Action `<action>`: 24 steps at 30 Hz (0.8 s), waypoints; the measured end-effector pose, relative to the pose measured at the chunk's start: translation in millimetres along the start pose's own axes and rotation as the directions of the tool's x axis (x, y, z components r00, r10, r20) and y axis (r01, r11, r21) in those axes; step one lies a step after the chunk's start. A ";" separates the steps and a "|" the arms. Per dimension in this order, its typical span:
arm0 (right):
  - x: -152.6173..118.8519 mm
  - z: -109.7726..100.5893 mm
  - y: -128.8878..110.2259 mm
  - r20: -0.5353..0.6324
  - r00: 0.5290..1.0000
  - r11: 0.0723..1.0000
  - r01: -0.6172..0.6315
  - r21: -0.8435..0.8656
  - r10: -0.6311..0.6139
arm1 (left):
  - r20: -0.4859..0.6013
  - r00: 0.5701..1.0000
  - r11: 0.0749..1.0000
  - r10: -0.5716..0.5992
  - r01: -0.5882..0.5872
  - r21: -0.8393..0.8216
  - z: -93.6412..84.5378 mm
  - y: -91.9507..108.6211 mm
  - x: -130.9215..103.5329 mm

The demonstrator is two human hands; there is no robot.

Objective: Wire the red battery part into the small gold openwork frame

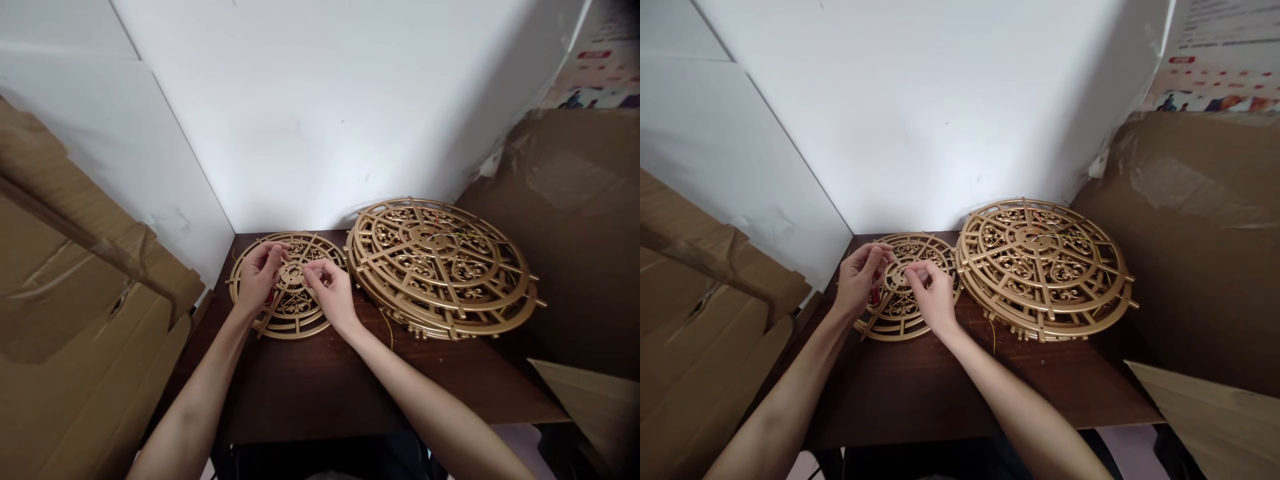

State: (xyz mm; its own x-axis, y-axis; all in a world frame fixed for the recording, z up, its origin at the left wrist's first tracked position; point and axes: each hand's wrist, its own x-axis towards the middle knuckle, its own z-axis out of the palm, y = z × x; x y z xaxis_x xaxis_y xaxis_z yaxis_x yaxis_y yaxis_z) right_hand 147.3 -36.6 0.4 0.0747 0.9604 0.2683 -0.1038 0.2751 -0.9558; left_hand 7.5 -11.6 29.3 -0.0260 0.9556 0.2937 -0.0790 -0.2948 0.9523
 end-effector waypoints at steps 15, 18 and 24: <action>2.1 -1.9 -3.0 -0.015 1.000 1.000 0.009 0.012 -0.008 | 0.051 0.997 0.942 0.059 -0.072 0.328 -4.3 -0.6 -1.2; 2.2 -1.8 -3.2 -0.004 1.000 0.999 0.008 0.032 -0.008 | 0.048 0.995 0.930 0.087 -0.099 0.353 -3.1 -1.5 -1.6; 1.6 -1.5 -3.5 0.010 1.000 1.000 0.011 0.021 -0.012 | 0.072 0.994 0.903 0.087 -0.109 0.416 1.6 1.3 -4.8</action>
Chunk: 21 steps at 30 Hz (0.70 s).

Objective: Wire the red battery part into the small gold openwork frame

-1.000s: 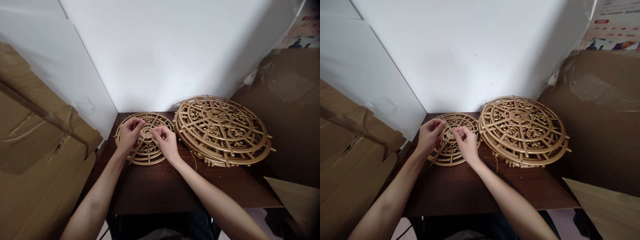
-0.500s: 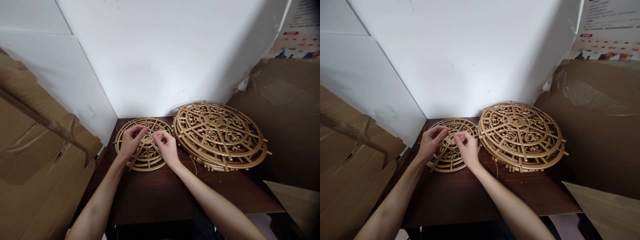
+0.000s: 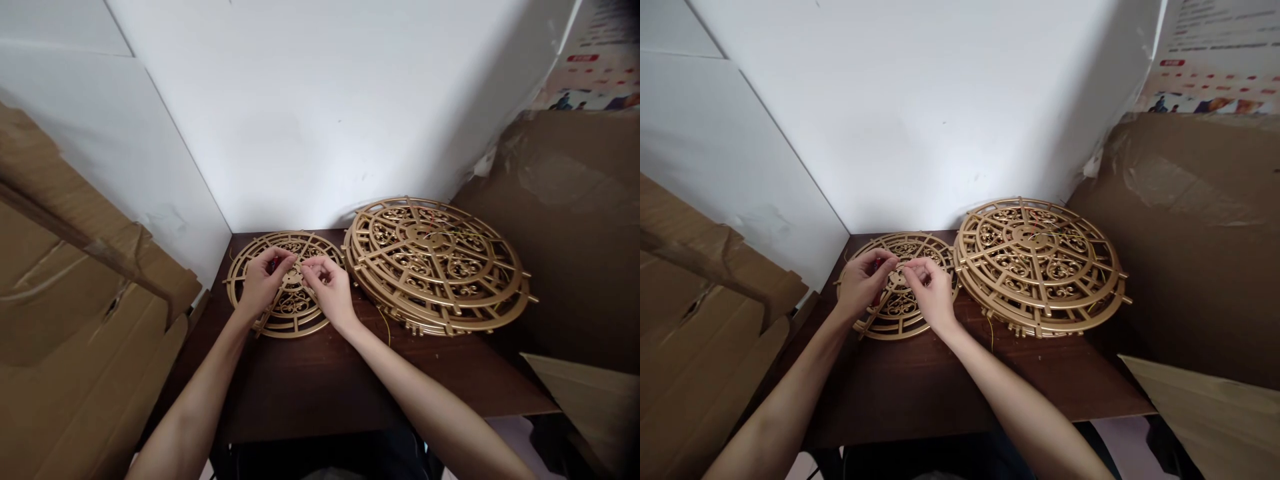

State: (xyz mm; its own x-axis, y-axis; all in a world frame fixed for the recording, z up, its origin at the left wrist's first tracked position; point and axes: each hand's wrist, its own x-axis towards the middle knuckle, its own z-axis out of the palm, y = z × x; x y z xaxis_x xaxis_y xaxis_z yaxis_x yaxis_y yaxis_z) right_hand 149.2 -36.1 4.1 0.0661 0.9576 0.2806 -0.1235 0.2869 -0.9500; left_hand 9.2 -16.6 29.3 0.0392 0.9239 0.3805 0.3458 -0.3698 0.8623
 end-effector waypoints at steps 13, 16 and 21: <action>0.2 0.1 -2.1 -0.033 0.999 1.000 -0.006 -0.005 0.006 | 0.093 0.995 0.999 -0.028 0.030 -0.025 0.3 3.6 -0.7; 0.5 0.5 0.0 -0.034 0.999 1.000 -0.003 0.018 0.004 | 0.099 0.995 0.999 -0.032 0.032 -0.005 0.9 3.7 -1.1; -0.4 1.4 1.2 -0.018 1.000 1.000 -0.008 0.029 0.009 | 0.119 0.992 0.999 -0.039 0.038 0.014 1.6 2.9 -0.6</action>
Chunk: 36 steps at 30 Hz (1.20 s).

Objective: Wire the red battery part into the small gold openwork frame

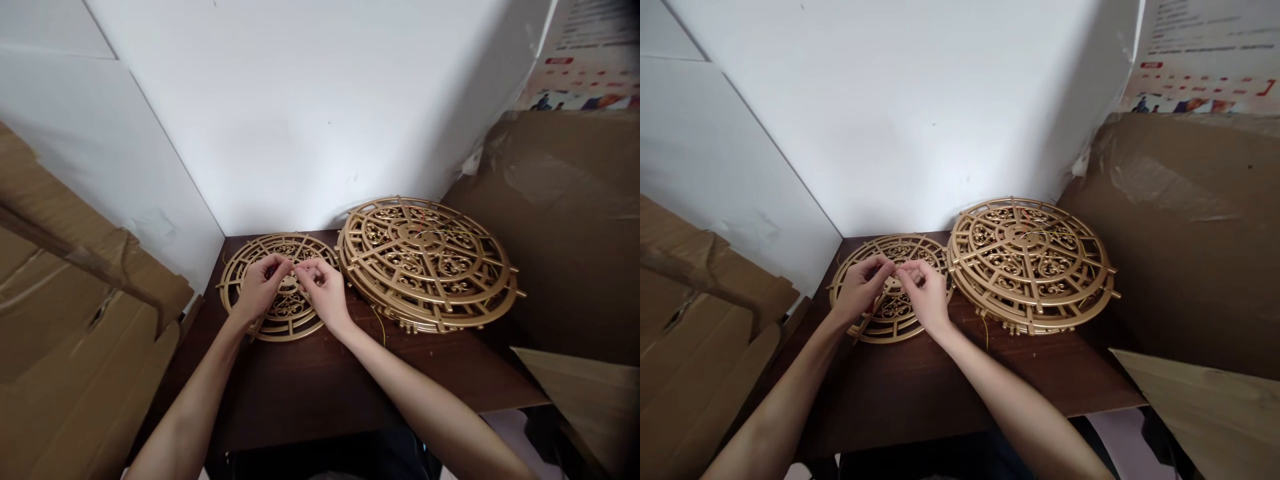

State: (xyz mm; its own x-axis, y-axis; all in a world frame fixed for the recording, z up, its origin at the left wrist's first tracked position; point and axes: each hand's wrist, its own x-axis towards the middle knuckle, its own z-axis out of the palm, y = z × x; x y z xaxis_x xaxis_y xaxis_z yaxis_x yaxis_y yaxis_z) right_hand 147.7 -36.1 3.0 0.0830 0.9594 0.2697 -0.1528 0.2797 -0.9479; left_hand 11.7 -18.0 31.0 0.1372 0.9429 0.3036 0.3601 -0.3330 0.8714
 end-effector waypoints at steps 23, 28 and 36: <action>0.2 -1.7 -1.2 0.011 1.000 0.999 -0.013 -0.034 0.013 | -0.033 0.999 0.998 0.007 -0.010 -0.069 -5.0 3.3 0.6; -0.2 -1.7 -2.1 0.026 1.000 0.999 0.002 -0.038 -0.001 | -0.037 0.999 0.997 0.018 -0.020 -0.073 -5.6 5.3 0.3; 1.3 -0.9 0.4 0.030 0.999 0.999 -0.032 0.021 0.031 | -0.050 0.994 0.994 0.095 -0.097 -0.043 -6.3 4.2 1.5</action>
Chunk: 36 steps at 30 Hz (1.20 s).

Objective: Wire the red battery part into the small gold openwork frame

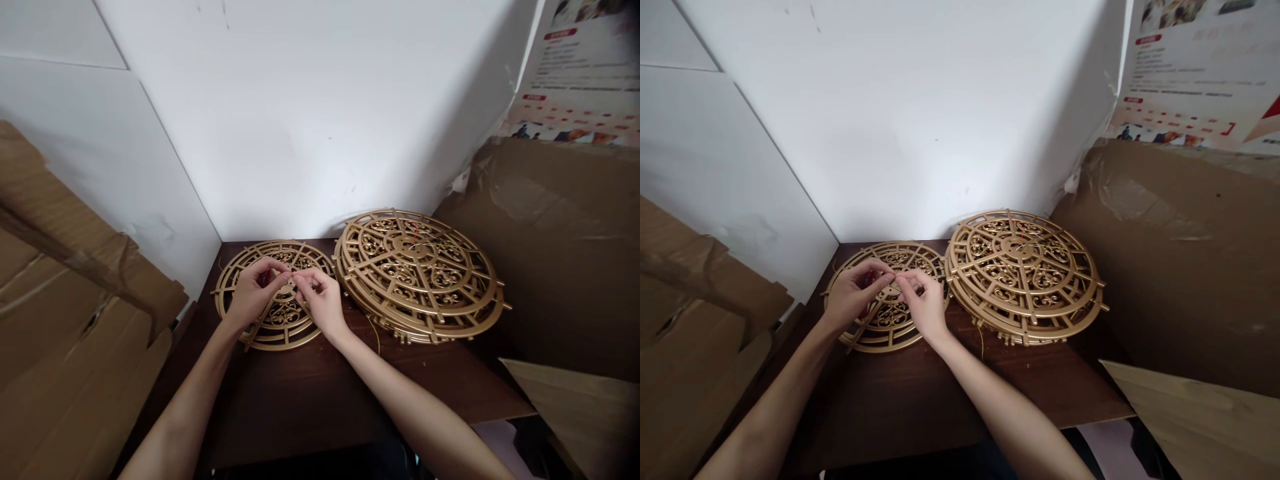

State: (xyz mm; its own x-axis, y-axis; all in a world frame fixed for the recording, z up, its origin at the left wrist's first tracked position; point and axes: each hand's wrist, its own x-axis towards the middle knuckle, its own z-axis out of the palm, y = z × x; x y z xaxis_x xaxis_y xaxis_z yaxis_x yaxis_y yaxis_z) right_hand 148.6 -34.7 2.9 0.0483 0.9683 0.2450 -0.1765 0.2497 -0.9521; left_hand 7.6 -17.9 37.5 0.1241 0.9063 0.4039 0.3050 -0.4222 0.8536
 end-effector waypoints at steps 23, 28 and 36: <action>2.9 -0.8 2.5 0.004 0.999 0.996 -0.036 0.077 0.036 | -0.065 0.996 0.998 -0.053 0.056 0.030 -4.6 -6.9 1.9; 3.3 -1.3 2.7 0.008 0.999 0.996 -0.036 0.076 0.035 | -0.037 0.999 0.999 -0.023 0.024 0.021 -5.1 -4.4 1.6; 3.6 -2.7 6.0 0.028 0.999 0.998 -0.021 0.053 0.019 | 0.040 0.996 0.993 0.078 -0.082 0.088 -1.9 -4.1 0.3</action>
State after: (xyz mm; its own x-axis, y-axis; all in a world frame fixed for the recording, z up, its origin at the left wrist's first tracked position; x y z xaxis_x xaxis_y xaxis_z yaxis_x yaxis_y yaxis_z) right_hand 150.3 -29.8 -2.5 0.0176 0.9727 0.2316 -0.2295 0.2293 -0.9459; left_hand 4.6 -16.0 34.8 0.1856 0.8704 0.4561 0.3758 -0.4917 0.7855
